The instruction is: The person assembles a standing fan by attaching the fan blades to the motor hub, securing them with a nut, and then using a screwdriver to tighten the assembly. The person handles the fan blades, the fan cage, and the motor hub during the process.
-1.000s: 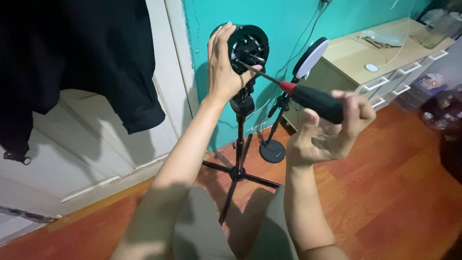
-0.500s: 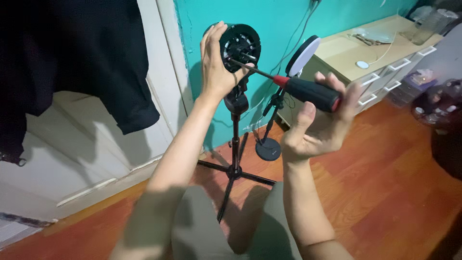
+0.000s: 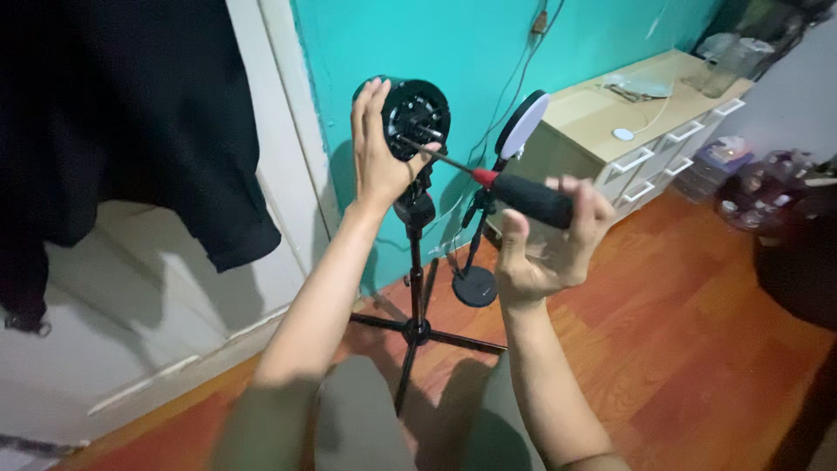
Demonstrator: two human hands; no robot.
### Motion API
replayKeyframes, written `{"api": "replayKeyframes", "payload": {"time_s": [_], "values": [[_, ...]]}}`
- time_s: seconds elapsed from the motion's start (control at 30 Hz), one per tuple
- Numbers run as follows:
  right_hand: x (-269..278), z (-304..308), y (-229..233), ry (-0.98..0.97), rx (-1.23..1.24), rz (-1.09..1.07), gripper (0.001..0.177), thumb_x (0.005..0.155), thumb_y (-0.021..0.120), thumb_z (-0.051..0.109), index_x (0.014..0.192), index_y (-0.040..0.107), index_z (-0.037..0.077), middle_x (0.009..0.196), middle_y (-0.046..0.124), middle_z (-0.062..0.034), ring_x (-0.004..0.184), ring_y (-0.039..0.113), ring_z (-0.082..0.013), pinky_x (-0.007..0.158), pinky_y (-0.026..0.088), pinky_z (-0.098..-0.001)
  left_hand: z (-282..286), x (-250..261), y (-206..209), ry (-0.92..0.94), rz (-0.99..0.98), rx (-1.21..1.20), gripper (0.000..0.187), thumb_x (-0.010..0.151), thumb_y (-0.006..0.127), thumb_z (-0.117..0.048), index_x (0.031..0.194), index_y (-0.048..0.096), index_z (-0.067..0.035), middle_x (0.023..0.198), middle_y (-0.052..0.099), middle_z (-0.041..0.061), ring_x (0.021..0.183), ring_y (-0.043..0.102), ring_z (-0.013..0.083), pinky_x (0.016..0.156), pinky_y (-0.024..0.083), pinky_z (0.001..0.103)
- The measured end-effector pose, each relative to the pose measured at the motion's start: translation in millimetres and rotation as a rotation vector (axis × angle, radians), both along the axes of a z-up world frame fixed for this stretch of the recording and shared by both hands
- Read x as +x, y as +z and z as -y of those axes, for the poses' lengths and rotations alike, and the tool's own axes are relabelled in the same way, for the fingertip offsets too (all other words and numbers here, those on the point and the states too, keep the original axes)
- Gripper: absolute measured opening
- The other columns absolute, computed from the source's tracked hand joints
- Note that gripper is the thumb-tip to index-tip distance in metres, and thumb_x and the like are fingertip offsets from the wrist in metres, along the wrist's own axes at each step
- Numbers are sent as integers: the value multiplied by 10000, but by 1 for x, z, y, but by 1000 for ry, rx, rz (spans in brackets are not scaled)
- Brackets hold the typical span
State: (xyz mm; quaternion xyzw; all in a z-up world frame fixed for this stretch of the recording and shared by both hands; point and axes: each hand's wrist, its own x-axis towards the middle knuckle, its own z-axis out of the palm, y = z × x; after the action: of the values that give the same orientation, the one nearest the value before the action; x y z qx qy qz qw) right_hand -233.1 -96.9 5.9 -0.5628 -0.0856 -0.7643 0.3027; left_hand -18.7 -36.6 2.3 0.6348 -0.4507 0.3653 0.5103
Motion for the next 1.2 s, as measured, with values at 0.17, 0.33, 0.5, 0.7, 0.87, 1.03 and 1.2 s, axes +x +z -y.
{"api": "replayKeyframes", "payload": {"time_s": [0.17,0.33,0.5,0.7,0.87,1.03,1.2], "values": [[-2,-5,-2,122,142,-50,626,1005,695,131,1486,301,60,1305,522,-155,1163,592,-231,1040,530,-348,2,3,-6,-30,-11,-47,981,747,915,-315,1491,323,-72,1493,384,182,1432,374,397,1194,370,486],[-1,-4,-6,13,102,-111,604,975,706,90,1482,378,56,1256,585,-148,1130,645,-204,1008,550,-311,6,9,-10,-28,53,-81,926,782,904,-338,1462,332,-77,1499,412,155,1451,357,381,1231,327,497],[-17,-8,3,-43,147,-247,480,992,746,49,1372,460,-19,1203,585,-174,1121,613,-204,1008,516,-318,5,11,-11,-88,20,-123,874,818,879,-356,1464,362,-78,1516,418,149,1471,369,368,1246,343,484],[-56,-4,33,-132,346,-691,347,950,747,73,1212,538,-19,1010,693,-142,924,697,-183,796,572,-261,12,2,-9,-68,56,-107,868,796,885,-337,1447,374,-75,1517,433,137,1472,378,358,1254,324,485],[-74,11,37,35,-30,-568,363,973,677,11,1279,485,-26,1221,636,-153,1141,672,-203,1006,548,-283,23,-18,-11,-55,49,-117,906,757,915,-334,1436,378,-68,1520,417,147,1459,366,379,1234,331,483],[-90,34,25,-184,-46,-701,393,857,823,25,1191,616,12,1086,589,-192,1030,613,-277,902,519,-347,28,-33,-12,73,19,-86,916,739,922,-315,1439,385,-68,1525,397,170,1448,365,393,1219,337,488],[-75,51,15,121,-168,-356,450,956,727,-26,1348,516,39,1264,596,-156,1106,639,-255,972,534,-341,28,-46,-9,147,-59,-54,969,693,947,-339,1428,380,-62,1495,422,177,1389,419,396,1164,385,472]]}}
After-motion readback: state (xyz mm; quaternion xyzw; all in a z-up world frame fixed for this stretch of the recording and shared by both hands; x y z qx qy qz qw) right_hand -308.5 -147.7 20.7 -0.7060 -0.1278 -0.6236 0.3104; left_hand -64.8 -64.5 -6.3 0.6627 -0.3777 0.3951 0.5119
